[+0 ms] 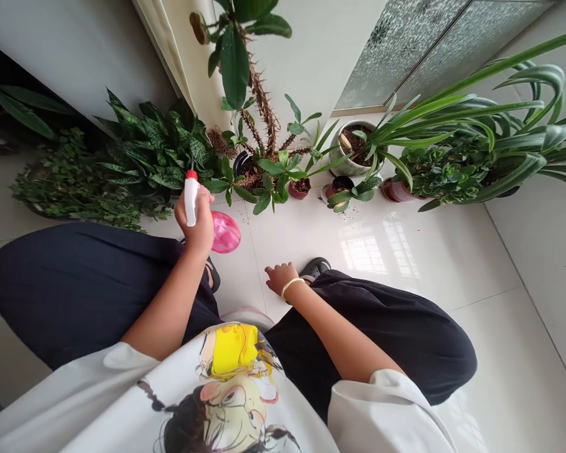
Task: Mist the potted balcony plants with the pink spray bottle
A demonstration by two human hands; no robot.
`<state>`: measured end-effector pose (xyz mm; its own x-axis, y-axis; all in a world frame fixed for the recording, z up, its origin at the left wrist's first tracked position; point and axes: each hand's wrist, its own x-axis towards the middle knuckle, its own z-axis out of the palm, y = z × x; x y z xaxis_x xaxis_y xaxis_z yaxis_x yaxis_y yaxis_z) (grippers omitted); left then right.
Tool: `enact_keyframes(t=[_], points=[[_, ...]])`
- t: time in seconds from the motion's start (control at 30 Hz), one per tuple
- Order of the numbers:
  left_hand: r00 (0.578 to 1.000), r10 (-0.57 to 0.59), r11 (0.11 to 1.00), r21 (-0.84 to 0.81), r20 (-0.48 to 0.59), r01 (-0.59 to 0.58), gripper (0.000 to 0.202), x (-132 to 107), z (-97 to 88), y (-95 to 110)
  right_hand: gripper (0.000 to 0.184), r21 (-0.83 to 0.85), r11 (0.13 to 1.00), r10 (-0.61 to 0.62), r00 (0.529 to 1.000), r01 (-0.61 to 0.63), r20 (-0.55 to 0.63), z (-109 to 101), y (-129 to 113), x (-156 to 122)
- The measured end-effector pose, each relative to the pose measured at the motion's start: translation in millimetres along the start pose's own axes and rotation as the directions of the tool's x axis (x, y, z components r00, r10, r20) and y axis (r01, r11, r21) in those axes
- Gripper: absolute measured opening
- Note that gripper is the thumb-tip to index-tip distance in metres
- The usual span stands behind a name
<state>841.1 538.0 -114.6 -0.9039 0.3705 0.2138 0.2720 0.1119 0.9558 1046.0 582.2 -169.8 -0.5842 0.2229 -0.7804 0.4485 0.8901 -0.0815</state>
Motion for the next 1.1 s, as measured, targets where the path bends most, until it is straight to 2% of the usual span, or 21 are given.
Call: enact_keyframes(t=[0.13,0.23,0.33,0.5,0.63,0.8,0.9,1.03,1.1], points=[[0.995,0.025,0.998,0.057,0.094,-0.031,0.024,1.4,-0.7,3.2,0.046,-0.014,1.000,-0.022,0.999,0.022,-0.025,-0.3,-4.4,-1.0],[0.994,-0.005,0.996,0.086,0.111,-0.005,0.027,-5.4,3.5,2.7,0.045,-0.013,0.999,-0.043,0.998,0.043,-0.043,-0.3,-5.6,-0.5],[0.988,-0.044,0.999,0.031,0.146,0.040,0.030,-9.1,6.9,4.6,0.045,-0.020,0.999,-0.042,0.997,0.040,-0.063,0.9,-4.0,0.2],[0.957,0.028,0.999,-0.041,0.290,-0.017,0.033,-13.0,5.0,14.4,0.042,-0.020,1.000,-0.016,0.998,0.015,-0.066,4.1,-1.5,-0.6],[0.927,0.054,0.996,-0.085,0.370,-0.024,0.036,-26.4,4.7,20.2,0.041,-0.008,1.000,-0.014,0.998,0.014,-0.065,4.8,-2.2,-1.6],[0.895,0.100,0.979,-0.204,0.434,-0.011,0.025,-50.1,11.6,19.3,0.042,-0.007,1.000,-0.015,0.997,0.015,-0.073,4.2,-2.4,-1.2],[0.882,0.112,0.982,-0.188,0.459,-0.027,0.026,-55.9,13.4,18.3,0.043,-0.003,1.000,-0.017,0.997,0.017,-0.074,4.4,-2.2,-1.4],[0.887,0.079,0.989,-0.148,0.455,-0.012,0.027,-55.6,11.8,21.3,0.042,-0.002,1.000,-0.012,0.998,0.012,-0.066,5.7,-1.8,-2.0],[0.870,0.099,0.990,-0.136,0.483,-0.038,0.026,-56.2,11.4,22.8,0.042,0.002,1.000,-0.012,0.998,0.012,-0.064,6.4,-1.5,-2.2]])
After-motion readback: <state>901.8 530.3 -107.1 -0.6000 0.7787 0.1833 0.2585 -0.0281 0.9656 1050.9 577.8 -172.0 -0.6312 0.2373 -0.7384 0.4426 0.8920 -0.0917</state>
